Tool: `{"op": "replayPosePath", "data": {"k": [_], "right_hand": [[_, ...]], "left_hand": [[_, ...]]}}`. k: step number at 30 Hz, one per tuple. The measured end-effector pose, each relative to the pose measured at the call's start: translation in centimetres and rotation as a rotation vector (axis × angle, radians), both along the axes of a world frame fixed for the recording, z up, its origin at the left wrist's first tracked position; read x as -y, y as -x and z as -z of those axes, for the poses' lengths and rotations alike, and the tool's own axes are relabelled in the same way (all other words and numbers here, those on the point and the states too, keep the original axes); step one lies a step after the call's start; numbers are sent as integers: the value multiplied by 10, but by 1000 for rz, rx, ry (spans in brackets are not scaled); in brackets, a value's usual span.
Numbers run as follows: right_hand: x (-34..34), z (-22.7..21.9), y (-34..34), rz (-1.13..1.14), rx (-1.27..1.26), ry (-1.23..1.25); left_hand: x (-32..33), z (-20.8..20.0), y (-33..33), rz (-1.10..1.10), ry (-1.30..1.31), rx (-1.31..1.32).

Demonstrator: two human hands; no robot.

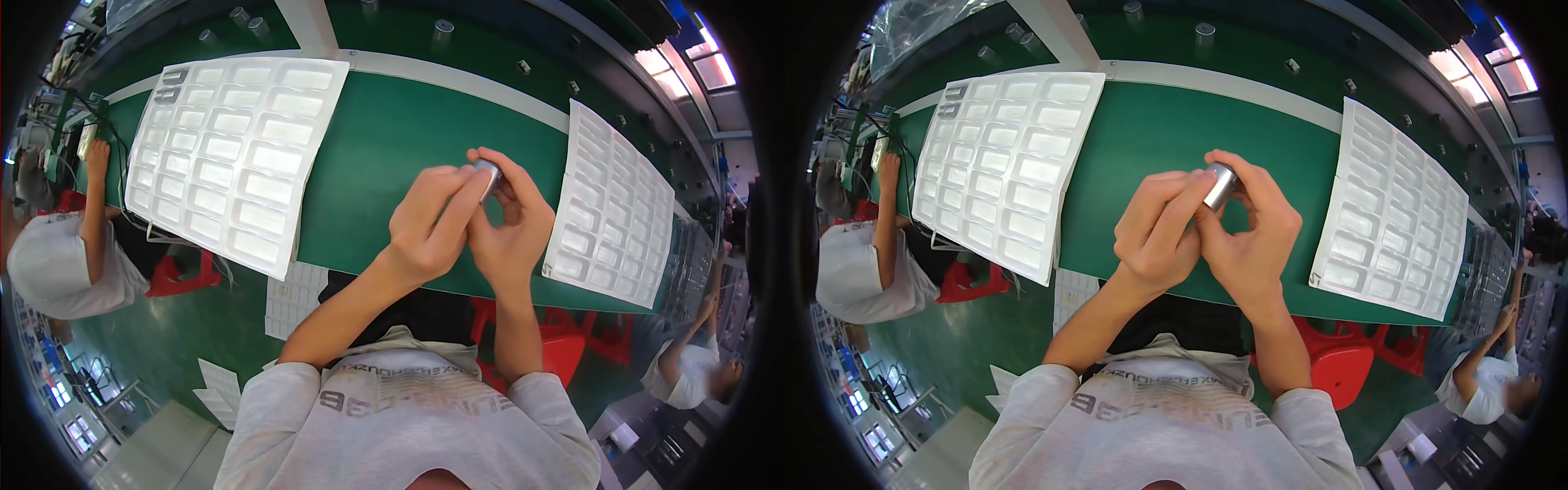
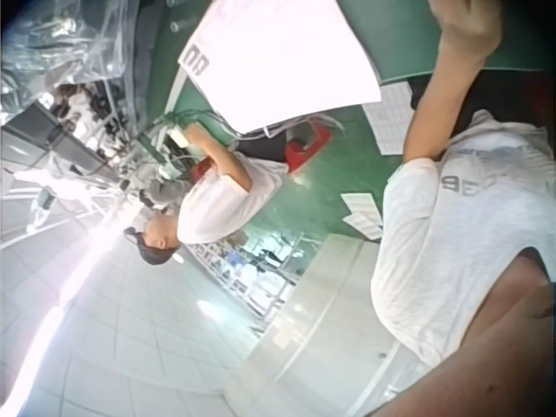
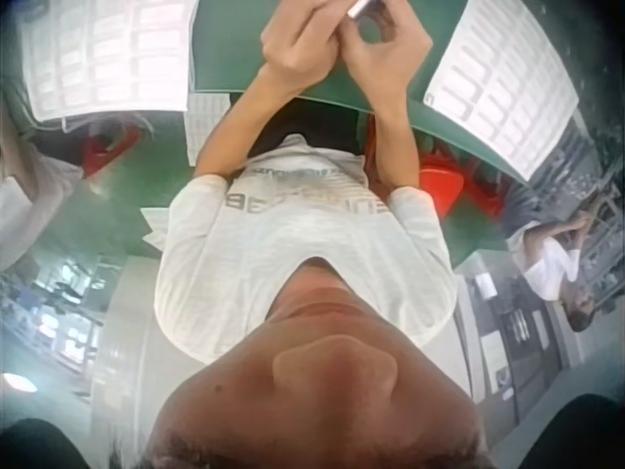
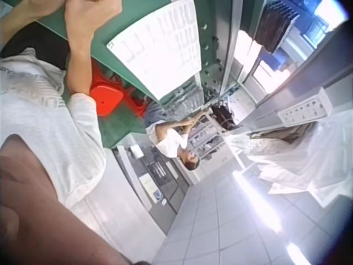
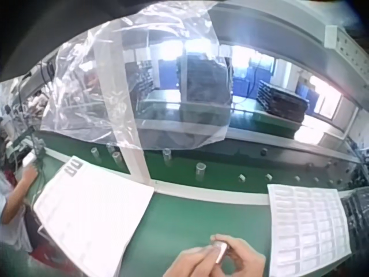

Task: Assembling small metal components by inserting internal parts into cylindrical housings at an assembly line.

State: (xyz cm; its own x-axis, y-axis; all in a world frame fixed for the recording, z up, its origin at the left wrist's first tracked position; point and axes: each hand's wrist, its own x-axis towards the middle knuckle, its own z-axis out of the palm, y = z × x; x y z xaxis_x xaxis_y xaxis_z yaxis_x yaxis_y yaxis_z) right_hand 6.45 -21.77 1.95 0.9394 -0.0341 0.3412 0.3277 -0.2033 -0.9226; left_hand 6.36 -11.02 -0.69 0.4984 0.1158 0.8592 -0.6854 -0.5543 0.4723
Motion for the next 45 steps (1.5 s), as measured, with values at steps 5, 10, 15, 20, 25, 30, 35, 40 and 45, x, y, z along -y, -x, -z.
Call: {"op": "replayPosePath", "data": {"k": [5,10,15,20,25,30,35,40,45], "right_hand": [[7,9,-7,-104,-73,-99],[10,12,-14,-145,-103,-34],[12,24,-27,-42,-19,47],[21,8,-28,-160,-76,-179],[42,4,-30,-222,135,143],[30,-1,-33,-229,34,167],[38,-4,-100,-342,-240,85],[111,31,-261,74,218,555],[152,111,-367,207,359,1026]], "left_hand": [[-6,7,-5,37,-55,28],[-2,14,-16,54,-48,24],[-5,3,-19,233,7,-253],[-42,-12,-21,866,468,-655],[-35,2,-31,941,526,-642],[-40,2,-17,798,829,-783],[-84,-12,17,562,701,-799],[-170,-41,4,146,153,-611],[-321,3,-47,-561,0,-362]]}}
